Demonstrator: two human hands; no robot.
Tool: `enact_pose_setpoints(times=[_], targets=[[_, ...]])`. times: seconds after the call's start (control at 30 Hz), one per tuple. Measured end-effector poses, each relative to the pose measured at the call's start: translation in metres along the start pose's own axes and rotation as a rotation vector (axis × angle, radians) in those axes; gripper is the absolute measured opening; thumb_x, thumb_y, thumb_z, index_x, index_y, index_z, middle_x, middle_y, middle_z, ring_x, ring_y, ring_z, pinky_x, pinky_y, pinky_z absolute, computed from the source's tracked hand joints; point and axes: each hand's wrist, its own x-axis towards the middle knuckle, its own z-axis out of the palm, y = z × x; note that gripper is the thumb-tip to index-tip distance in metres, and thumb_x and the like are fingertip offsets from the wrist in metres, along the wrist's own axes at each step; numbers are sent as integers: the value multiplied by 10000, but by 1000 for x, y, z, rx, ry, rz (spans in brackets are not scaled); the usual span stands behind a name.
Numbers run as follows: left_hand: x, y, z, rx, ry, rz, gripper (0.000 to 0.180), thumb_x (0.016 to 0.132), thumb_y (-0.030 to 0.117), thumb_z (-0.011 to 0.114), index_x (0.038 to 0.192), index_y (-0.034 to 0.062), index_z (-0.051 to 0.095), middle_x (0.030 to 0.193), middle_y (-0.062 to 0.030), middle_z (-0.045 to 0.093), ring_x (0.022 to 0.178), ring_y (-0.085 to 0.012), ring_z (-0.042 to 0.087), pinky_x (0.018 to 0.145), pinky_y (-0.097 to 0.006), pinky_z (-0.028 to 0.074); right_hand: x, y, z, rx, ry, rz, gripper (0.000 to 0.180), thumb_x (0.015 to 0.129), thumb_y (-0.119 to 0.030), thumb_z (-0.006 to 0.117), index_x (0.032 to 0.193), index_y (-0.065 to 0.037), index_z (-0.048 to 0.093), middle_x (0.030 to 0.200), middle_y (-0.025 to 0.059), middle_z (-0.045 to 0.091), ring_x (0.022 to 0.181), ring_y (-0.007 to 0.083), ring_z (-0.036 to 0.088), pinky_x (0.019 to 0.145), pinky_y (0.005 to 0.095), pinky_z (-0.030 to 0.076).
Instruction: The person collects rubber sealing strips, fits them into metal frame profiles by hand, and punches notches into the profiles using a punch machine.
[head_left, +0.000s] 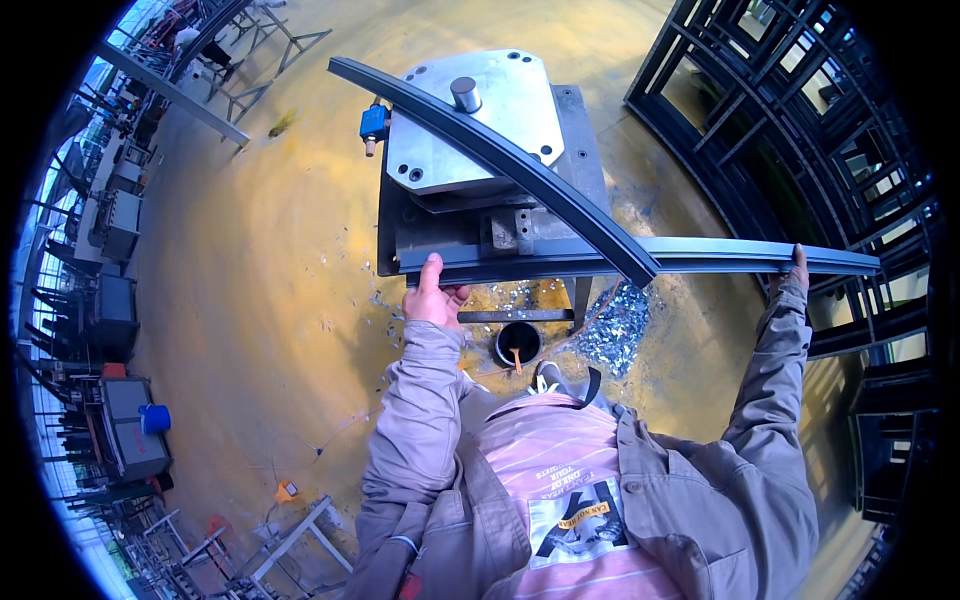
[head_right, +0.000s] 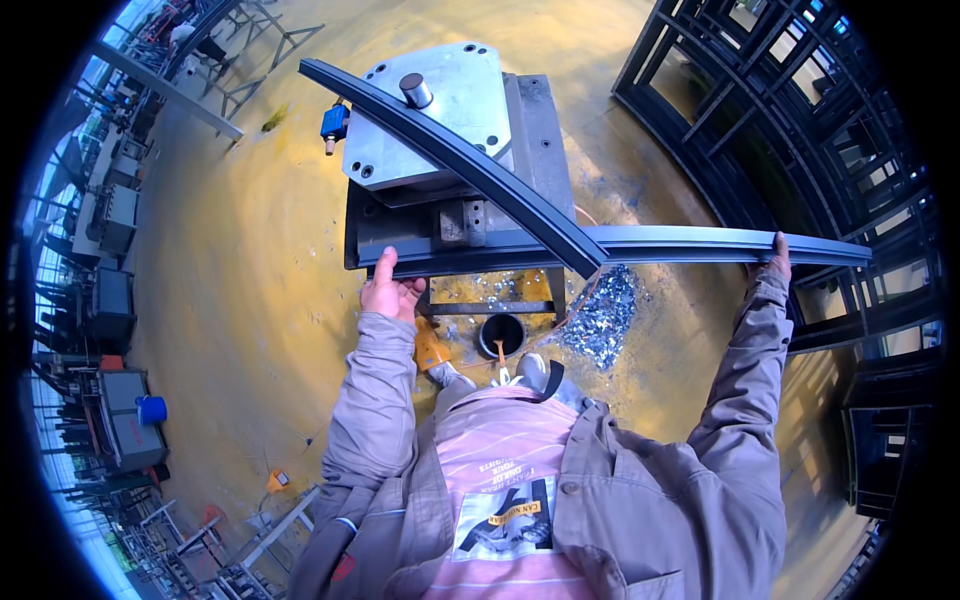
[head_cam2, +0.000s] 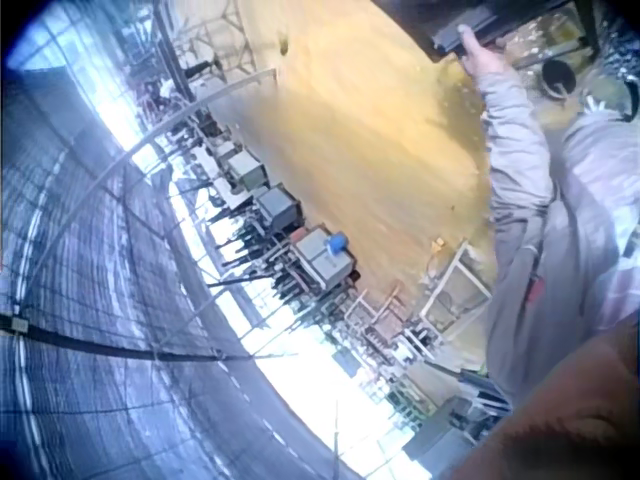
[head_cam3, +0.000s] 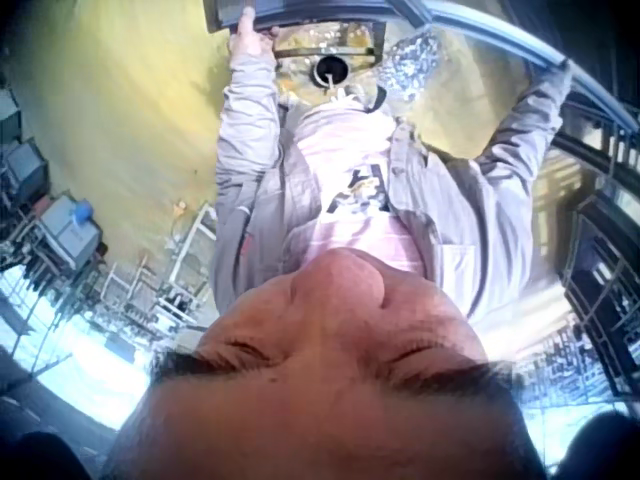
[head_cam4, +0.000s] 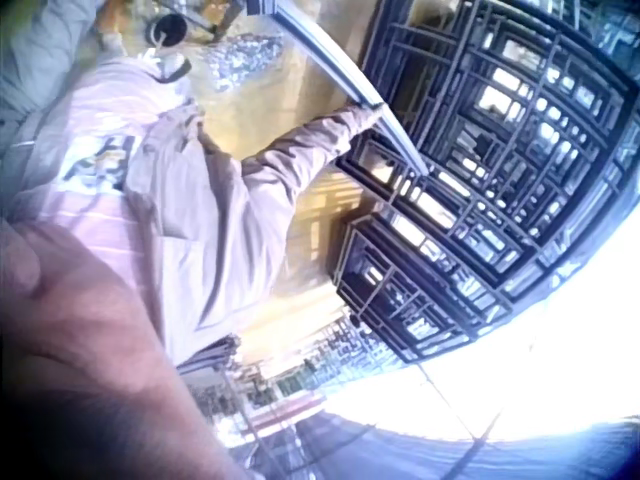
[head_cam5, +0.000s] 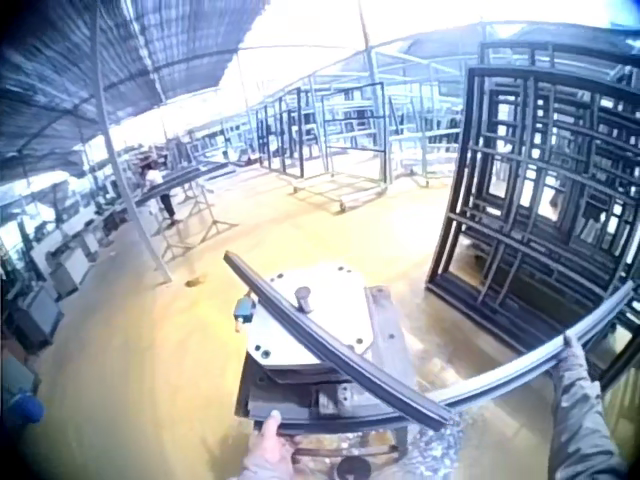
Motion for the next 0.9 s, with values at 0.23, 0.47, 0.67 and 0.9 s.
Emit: enact_pose_setpoints(times=[0.23, 0.47, 0.67, 0.9], targets=[[85, 70, -72, -146, 256, 204, 423, 1112, 389, 884, 1290, 26, 759, 1120, -124, 841, 858, -247, 807, 657, -393, 643, -123, 66, 63, -132, -51, 62, 375, 1027, -347, 978, 1225, -94, 785, 1076, 63, 832, 937, 242, 848, 769, 444, 742], [112, 74, -90, -275, 90, 158, 464, 1100, 229, 903, 1459, 1, 718, 1389, -157, 809, 1207, -348, 812, 1029, -568, 710, -351, 187, 132, -268, -254, 472, 385, 1040, -471, 948, 1136, -149, 760, 901, -12, 771, 670, 127, 664, 513, 297, 434], [220, 176, -252, -371, 161, 337, 456, 1106, 212, 874, 1464, -18, 712, 1434, -179, 807, 1280, -385, 802, 1123, -659, 690, -374, 181, 157, -242, -253, 553, 526, 1051, -650, 898, 1158, -158, 745, 960, 5, 736, 698, 170, 634, 559, 325, 455], [266, 260, -281, -300, 189, 456, 507, 1100, 363, 891, 1420, 0, 741, 1371, -153, 838, 1296, -346, 795, 1179, -578, 655, -262, 159, 114, -205, -67, 186, 435, 1038, -505, 922, 1074, -114, 736, 849, 12, 651, 629, 142, 569, 481, 318, 441]])
